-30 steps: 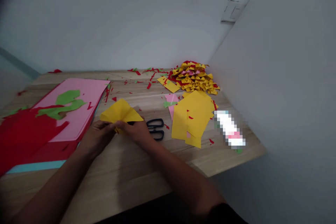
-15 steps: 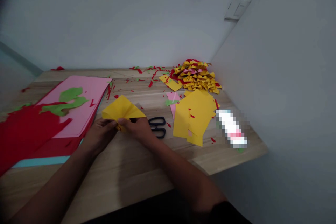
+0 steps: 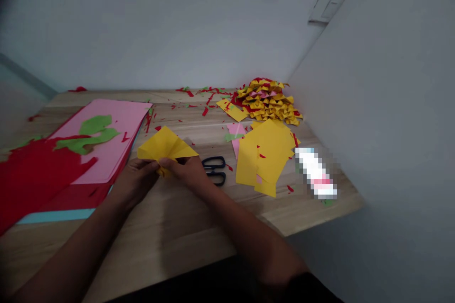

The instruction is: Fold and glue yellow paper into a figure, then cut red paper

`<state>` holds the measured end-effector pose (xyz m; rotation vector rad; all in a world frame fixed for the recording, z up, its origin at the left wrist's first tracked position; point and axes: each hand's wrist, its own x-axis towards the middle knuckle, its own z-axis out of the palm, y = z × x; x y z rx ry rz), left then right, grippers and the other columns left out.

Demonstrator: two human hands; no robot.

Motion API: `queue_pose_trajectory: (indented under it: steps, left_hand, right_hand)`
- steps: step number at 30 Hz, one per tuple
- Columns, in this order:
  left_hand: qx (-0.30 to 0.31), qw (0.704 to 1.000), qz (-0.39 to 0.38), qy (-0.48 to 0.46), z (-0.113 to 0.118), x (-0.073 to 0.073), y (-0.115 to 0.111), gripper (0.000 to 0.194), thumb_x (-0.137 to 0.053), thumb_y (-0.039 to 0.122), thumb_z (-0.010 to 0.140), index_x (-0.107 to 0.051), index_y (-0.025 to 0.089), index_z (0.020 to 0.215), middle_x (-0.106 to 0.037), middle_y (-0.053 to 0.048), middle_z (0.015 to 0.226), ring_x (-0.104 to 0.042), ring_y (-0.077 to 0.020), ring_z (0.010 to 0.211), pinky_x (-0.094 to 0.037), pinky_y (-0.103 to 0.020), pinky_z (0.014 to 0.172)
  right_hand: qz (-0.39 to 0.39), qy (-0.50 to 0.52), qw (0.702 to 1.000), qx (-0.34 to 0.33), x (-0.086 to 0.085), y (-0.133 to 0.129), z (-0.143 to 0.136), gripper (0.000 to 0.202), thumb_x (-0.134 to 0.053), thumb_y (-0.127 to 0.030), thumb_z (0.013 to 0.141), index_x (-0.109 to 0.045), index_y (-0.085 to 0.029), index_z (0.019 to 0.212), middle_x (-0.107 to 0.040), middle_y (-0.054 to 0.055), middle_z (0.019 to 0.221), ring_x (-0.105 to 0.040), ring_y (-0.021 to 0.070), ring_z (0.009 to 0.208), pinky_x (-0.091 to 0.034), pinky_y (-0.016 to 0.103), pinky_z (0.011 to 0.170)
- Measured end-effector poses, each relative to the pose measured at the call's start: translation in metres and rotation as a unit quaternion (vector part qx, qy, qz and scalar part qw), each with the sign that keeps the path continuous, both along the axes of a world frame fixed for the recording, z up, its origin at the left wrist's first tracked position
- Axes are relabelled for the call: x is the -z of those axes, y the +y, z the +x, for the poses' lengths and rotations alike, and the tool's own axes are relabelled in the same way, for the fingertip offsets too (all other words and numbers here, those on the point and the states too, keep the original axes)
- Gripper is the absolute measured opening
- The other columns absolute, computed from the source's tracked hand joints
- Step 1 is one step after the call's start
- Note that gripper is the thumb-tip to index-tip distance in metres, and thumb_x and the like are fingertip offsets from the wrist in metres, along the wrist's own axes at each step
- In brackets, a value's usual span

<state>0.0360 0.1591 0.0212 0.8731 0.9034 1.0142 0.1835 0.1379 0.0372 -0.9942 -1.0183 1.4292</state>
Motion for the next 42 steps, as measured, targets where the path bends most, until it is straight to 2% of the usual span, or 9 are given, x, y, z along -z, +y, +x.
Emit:
queue_pose_trajectory:
  steps: [5, 9, 16, 24, 28, 31, 34, 39, 42]
  left_hand:
    - [-0.005, 1.0, 0.007, -0.014, 0.001, -0.001, -0.001, 0.025, -0.092, 0.032, 0.055, -0.076, 0.02, 0.07, -0.075, -0.006, 0.08, -0.07, -0.0245, 0.083, -0.057, -0.031, 0.071]
    - [0.0, 1.0, 0.007, -0.008, 0.001, -0.001, -0.001, 0.027, -0.091, 0.033, 0.056, -0.077, 0.02, 0.076, -0.075, -0.007, 0.083, -0.07, -0.0263, 0.086, -0.057, -0.034, 0.076]
    - [0.03, 0.999, 0.017, -0.02, -0.001, 0.006, -0.001, 0.036, -0.089, 0.036, 0.06, -0.077, 0.019, 0.089, -0.075, -0.008, 0.091, -0.069, -0.0275, 0.092, -0.057, -0.033, 0.075]
    - [0.028, 0.999, 0.014, -0.024, -0.002, 0.008, 0.002, 0.03, -0.088, 0.028, 0.06, -0.076, 0.015, 0.085, -0.074, -0.007, 0.082, -0.069, -0.0229, 0.083, -0.055, -0.034, 0.077]
    - [-0.028, 0.999, 0.005, -0.044, 0.001, 0.005, 0.002, 0.023, -0.089, 0.024, 0.057, -0.072, 0.016, 0.069, -0.07, -0.001, 0.072, -0.064, -0.013, 0.067, -0.051, -0.025, 0.069]
    - [-0.084, 0.993, 0.015, -0.08, 0.002, 0.006, 0.003, 0.024, -0.09, 0.023, 0.057, -0.071, 0.018, 0.072, -0.069, 0.002, 0.075, -0.062, -0.0103, 0.07, -0.05, -0.022, 0.071]
    - [-0.103, 0.99, 0.011, -0.092, 0.001, 0.01, 0.004, 0.024, -0.089, 0.025, 0.061, -0.071, 0.019, 0.077, -0.067, 0.002, 0.076, -0.061, -0.01, 0.071, -0.048, -0.021, 0.07]
    - [-0.069, 0.995, 0.013, -0.066, 0.001, 0.016, 0.005, 0.026, -0.087, 0.029, 0.064, -0.068, 0.018, 0.078, -0.068, 0.001, 0.077, -0.061, -0.0106, 0.069, -0.048, -0.022, 0.068]
    - [-0.041, 0.997, 0.025, -0.067, 0.002, 0.016, 0.003, 0.027, -0.086, 0.03, 0.066, -0.069, 0.018, 0.084, -0.071, -0.001, 0.084, -0.065, -0.013, 0.075, -0.05, -0.024, 0.074]
  right_hand:
    - [-0.023, -0.006, 1.0, 0.01, -0.003, -0.001, 0.002, 0.043, -0.079, -0.055, 0.063, -0.069, -0.023, 0.09, -0.07, -0.001, 0.081, -0.064, 0.0158, 0.071, -0.055, 0.031, 0.07]
    - [-0.02, 0.0, 1.0, 0.024, -0.003, -0.001, 0.002, 0.041, -0.081, -0.051, 0.062, -0.067, -0.023, 0.088, -0.068, -0.002, 0.078, -0.063, 0.0152, 0.07, -0.056, 0.031, 0.072]
    - [-0.011, -0.002, 1.0, -0.008, 0.001, -0.001, 0.003, 0.043, -0.078, -0.054, 0.063, -0.068, -0.022, 0.091, -0.07, 0.0, 0.081, -0.067, 0.0202, 0.09, -0.055, 0.033, 0.08]
    - [-0.039, 0.005, 0.999, 0.001, 0.006, 0.0, 0.002, 0.04, -0.082, -0.05, 0.06, -0.066, -0.022, 0.084, -0.068, -0.002, 0.076, -0.065, 0.0174, 0.076, -0.054, 0.028, 0.068]
    - [-0.058, 0.006, 0.998, 0.03, 0.016, 0.0, 0.0, 0.035, -0.075, -0.049, 0.067, -0.067, -0.02, 0.086, -0.065, -0.001, 0.072, -0.056, 0.0132, 0.06, -0.044, 0.024, 0.052]
    - [-0.052, 0.013, 0.998, 0.045, 0.021, 0.001, -0.002, 0.029, -0.072, -0.045, 0.068, -0.063, -0.02, 0.078, -0.056, -0.003, 0.065, -0.043, 0.009, 0.05, -0.036, 0.022, 0.044]
    - [-0.051, 0.014, 0.997, 0.055, 0.022, 0.002, -0.001, 0.028, -0.073, -0.044, 0.066, -0.058, -0.021, 0.074, -0.05, -0.005, 0.062, -0.038, 0.0078, 0.048, -0.033, 0.021, 0.043]
    - [-0.038, 0.003, 0.996, 0.075, 0.021, 0.0, 0.002, 0.028, -0.073, -0.045, 0.07, -0.058, -0.021, 0.071, -0.05, -0.004, 0.063, -0.04, 0.0088, 0.051, -0.034, 0.021, 0.045]
    - [-0.028, 0.0, 0.996, 0.079, 0.019, -0.001, 0.003, 0.028, -0.075, -0.045, 0.07, -0.059, -0.021, 0.071, -0.052, -0.004, 0.064, -0.042, 0.0093, 0.053, -0.033, 0.022, 0.046]
